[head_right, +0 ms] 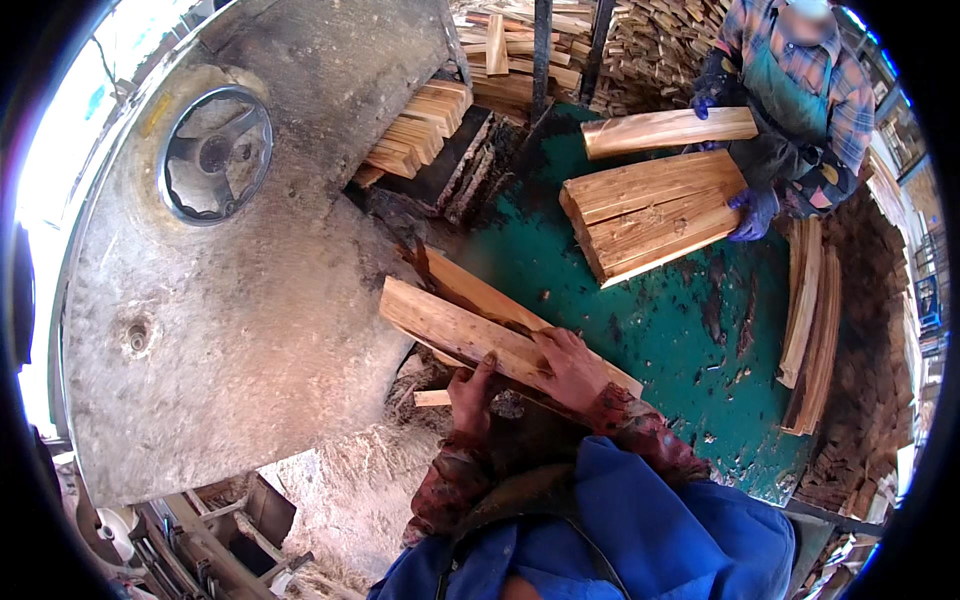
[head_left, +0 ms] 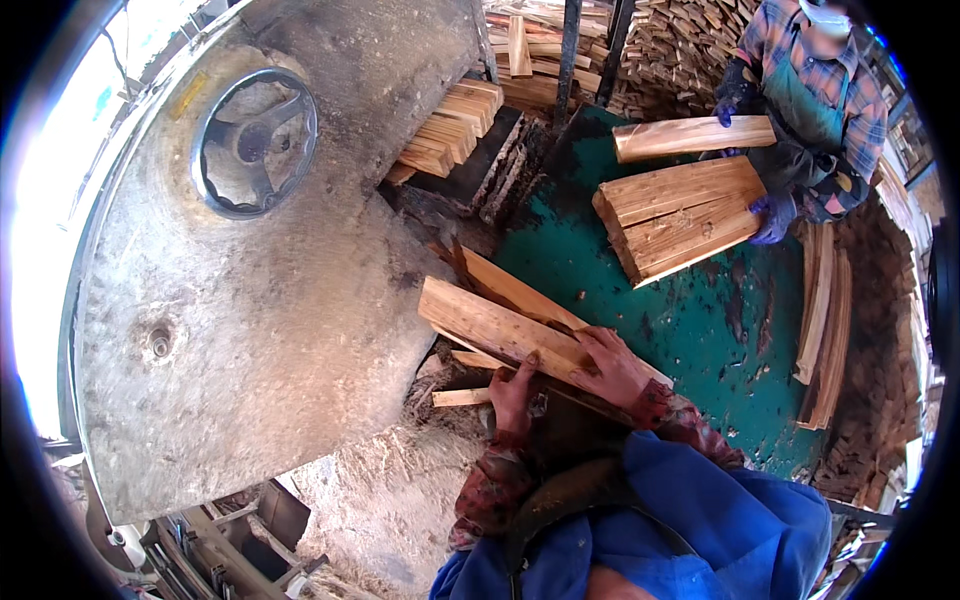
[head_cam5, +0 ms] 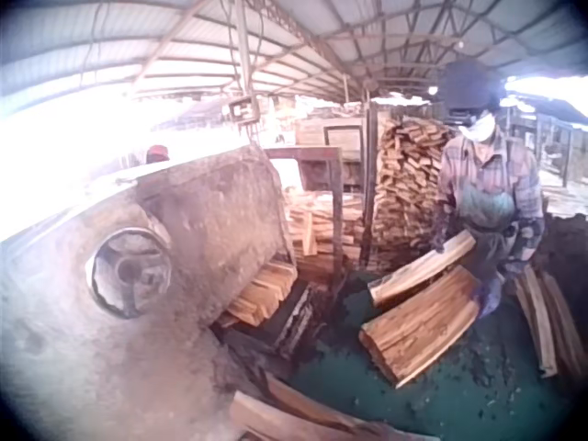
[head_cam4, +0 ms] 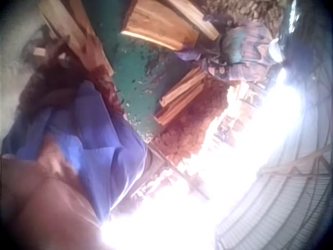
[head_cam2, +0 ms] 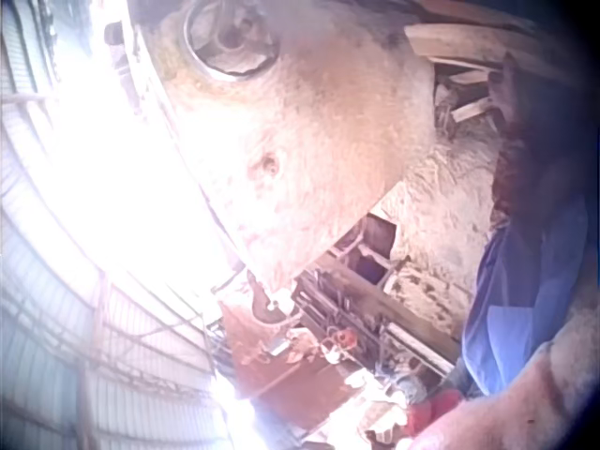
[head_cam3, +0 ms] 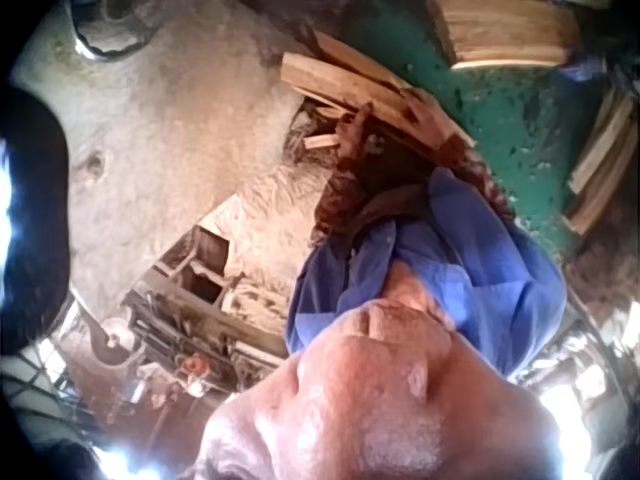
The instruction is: The person picks up processed wooden planks from a green conveyor belt and carries them to a large metal cart. They stack the planks vertically inside the cart, arranging them alongside other pieces of wood. The person repeats this process, moving between the conveyor and the cart to build up a stack of lumber.
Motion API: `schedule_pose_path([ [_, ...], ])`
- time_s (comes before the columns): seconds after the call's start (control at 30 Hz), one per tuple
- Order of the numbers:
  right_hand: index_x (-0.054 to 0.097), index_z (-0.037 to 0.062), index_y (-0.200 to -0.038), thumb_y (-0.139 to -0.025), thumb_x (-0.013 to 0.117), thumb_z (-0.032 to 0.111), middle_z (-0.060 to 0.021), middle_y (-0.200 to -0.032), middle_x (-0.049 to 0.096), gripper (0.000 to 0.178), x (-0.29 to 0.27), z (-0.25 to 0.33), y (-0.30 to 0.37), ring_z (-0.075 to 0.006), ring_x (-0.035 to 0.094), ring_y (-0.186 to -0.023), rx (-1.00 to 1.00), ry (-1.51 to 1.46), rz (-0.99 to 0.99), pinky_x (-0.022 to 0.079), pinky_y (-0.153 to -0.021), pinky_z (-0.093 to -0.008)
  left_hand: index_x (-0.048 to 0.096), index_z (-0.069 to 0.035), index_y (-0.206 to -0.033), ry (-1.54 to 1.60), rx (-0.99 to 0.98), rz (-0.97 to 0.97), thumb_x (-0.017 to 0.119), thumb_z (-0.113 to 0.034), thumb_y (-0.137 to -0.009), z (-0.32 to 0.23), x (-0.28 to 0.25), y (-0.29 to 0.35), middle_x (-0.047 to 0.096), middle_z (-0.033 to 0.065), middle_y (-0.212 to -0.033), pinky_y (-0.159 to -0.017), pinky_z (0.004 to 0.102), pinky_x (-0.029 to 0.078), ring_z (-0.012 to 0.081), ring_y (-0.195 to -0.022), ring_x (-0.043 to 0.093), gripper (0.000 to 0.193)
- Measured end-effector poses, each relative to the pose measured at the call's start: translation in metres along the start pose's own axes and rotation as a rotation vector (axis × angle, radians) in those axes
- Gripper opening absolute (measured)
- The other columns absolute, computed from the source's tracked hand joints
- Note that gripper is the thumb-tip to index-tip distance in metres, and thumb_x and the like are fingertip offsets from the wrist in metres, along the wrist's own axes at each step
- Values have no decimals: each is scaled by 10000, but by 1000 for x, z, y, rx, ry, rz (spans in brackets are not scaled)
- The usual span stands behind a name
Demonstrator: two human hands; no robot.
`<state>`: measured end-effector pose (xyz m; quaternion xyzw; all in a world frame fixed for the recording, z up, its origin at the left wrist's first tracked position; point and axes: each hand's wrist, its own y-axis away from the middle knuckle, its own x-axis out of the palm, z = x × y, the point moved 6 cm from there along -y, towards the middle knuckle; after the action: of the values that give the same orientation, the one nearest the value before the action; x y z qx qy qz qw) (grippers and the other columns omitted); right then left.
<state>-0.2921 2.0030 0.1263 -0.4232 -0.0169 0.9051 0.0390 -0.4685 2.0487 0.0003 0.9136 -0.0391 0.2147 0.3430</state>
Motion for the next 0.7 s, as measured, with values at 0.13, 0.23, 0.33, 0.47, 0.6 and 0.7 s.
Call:
schedule_pose_path([
  [0.13,541,-6,-1249,-792,741,211,-180,-1228,544,544,-4,16,-13,-371,513,-1158,-93,-22,-43,430,-993,-448,578,34,-1095,-5,10,-11,844,-226,-767,1,-2,-5,647,99,-1022,-730,290,551,170,-849,633,495],
  [0.23,561,-12,-1222,-792,738,203,-185,-1202,558,512,-4,24,-23,-377,531,-1132,-133,-62,-52,448,-970,-443,590,45,-1103,-35,-2,-45,849,-235,-763,4,-6,-7,657,92,-1008,-710,281,534,153,-835,625,511],
  [0.33,576,-13,-1200,-796,731,188,-189,-1179,572,477,-2,30,-33,-381,548,-1107,-138,-67,-53,462,-951,-444,599,44,-1097,-50,20,-26,822,-215,-788,6,-9,-9,659,96,-1011,-729,292,540,164,-849,635,461],
  [0.47,585,-12,-1181,-800,719,182,-192,-1171,576,448,0,40,-47,-384,554,-1095,-162,-104,-31,465,-945,-446,624,29,-1000,-124,47,-41,831,-254,-776,9,-13,-13,657,82,-955,-733,286,517,151,-822,611,417],
  [0.6,574,-7,-1195,-797,714,177,-199,-1168,577,460,-1,49,-83,-384,560,-1084,-169,-98,14,473,-930,-442,643,27,-931,-158,43,-56,870,-325,-733,10,-16,-14,653,54,-862,-688,258,473,115,-758,561,463],
  [0.7,558,-10,-1252,-811,725,162,-204,-1177,587,502,-2,61,-120,-379,591,-1050,-258,-42,0,506,-887,-418,622,7,-1108,-214,-36,-54,831,-207,-790,8,-16,-13,671,82,-1040,-735,266,520,135,-845,629,436],
])
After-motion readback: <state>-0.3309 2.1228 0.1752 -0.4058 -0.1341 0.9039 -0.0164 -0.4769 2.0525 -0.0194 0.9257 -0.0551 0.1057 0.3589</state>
